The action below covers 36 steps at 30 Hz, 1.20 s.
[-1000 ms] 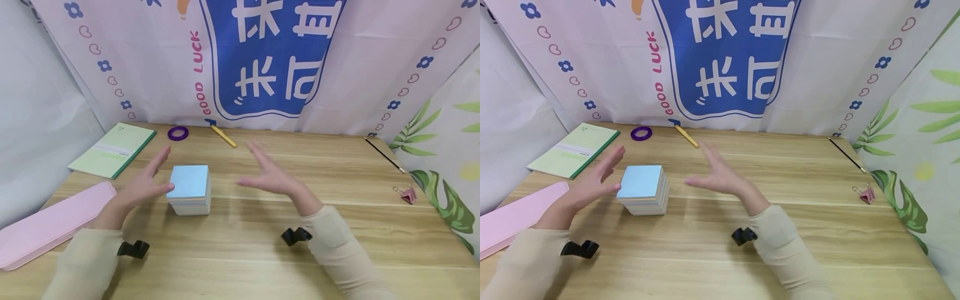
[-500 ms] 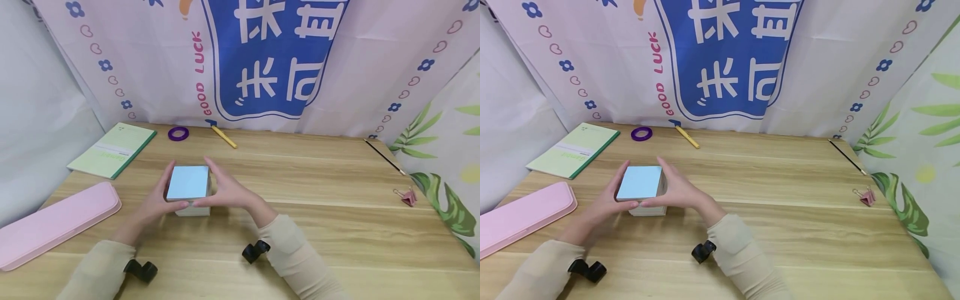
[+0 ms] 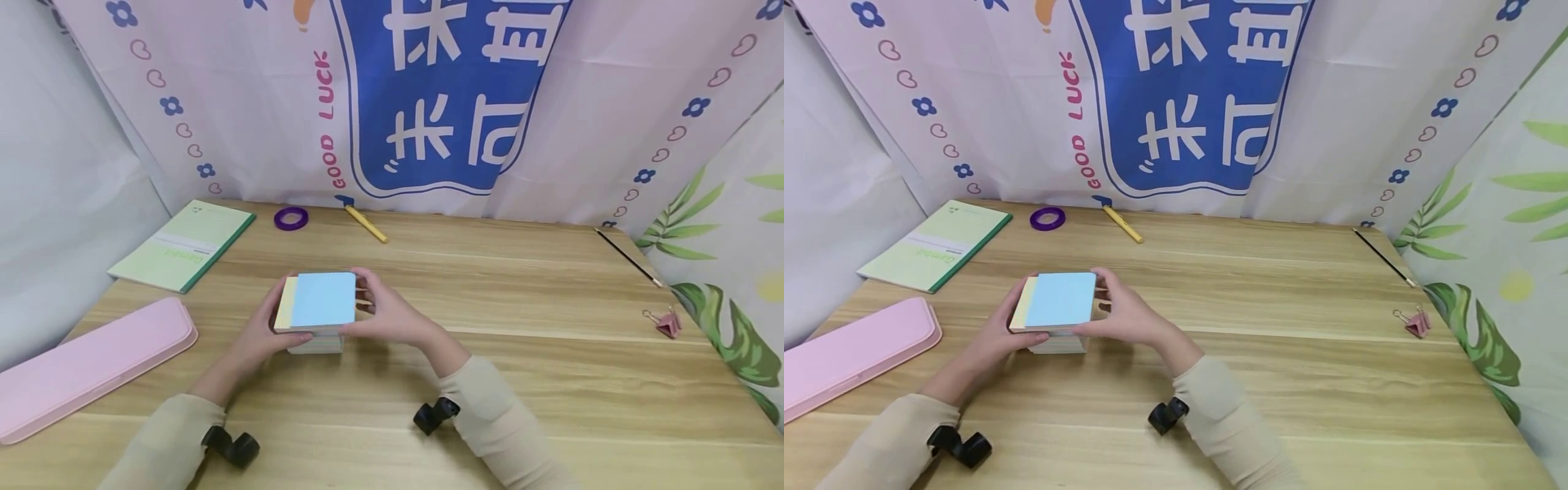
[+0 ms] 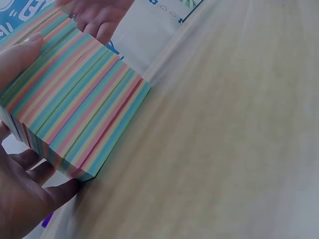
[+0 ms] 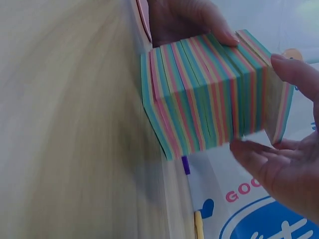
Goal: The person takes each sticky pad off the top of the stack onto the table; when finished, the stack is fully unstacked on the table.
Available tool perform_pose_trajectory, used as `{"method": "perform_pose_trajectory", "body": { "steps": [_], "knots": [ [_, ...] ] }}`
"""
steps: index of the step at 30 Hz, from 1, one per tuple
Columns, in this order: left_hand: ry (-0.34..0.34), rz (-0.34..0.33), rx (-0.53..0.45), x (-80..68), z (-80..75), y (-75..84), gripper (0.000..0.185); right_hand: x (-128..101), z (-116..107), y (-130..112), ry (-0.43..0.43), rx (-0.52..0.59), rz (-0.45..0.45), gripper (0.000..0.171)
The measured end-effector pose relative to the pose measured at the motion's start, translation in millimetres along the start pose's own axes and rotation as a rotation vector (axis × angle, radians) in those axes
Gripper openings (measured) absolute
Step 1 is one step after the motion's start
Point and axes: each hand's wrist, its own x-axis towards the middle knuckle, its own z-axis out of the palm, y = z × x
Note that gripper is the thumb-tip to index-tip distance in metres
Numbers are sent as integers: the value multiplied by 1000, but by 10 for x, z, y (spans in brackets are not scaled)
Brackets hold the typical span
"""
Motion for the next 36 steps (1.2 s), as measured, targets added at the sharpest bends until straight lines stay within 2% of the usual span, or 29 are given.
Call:
{"method": "perform_pose_trajectory", "body": {
  "steps": [3,7,9,12,16,19,23,29,36],
  "knots": [
    [2,-5,1,3,3,-1,95,-122,-123,24,-1,180,41,86],
    [15,-17,20,-5,17,1,95,-278,-294,128,42,405,77,86],
    [24,-17,25,-15,20,3,95,-323,-381,208,61,455,96,86],
    [29,-17,29,-16,21,3,95,-350,-508,278,98,456,153,86],
    [30,-16,29,-12,16,-1,96,-204,-604,362,146,518,193,84],
    [23,-19,25,-12,12,3,95,18,-607,412,171,621,198,83],
    [14,-23,17,-11,13,-6,95,345,-540,487,195,710,254,86],
    [17,-14,15,-5,23,-17,96,732,-417,608,203,716,325,90],
    [25,11,21,3,6,-42,96,909,-427,613,172,593,360,85]
  ]
}}
